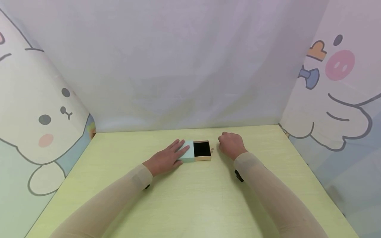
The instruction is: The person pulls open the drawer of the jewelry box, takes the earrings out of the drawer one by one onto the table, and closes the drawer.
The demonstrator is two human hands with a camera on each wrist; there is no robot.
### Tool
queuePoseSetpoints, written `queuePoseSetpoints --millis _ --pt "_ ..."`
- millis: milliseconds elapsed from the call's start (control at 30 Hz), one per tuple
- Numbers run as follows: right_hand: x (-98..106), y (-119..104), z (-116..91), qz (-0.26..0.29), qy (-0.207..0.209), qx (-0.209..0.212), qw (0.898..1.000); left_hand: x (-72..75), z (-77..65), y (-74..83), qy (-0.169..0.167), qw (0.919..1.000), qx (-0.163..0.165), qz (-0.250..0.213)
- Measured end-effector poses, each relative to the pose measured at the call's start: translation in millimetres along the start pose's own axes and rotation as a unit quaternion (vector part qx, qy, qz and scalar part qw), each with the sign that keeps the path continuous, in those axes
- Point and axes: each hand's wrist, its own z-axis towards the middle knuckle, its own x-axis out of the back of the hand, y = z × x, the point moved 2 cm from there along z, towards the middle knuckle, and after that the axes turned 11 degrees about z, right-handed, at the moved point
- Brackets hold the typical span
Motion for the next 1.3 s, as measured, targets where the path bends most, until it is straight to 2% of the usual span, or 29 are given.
queuePoseSetpoints --millis 567,1300 --pt "1 5 0 0.006 0.006 0.006 1.0 -0.1 -0.2 0.4 0.006 0.9999 -0.001 -0.014" --pt "10 -14 -4 0.018 -0.053 0.021 0.998 3.7 -3.6 3.2 0.01 0.9999 -0.003 -0.013"
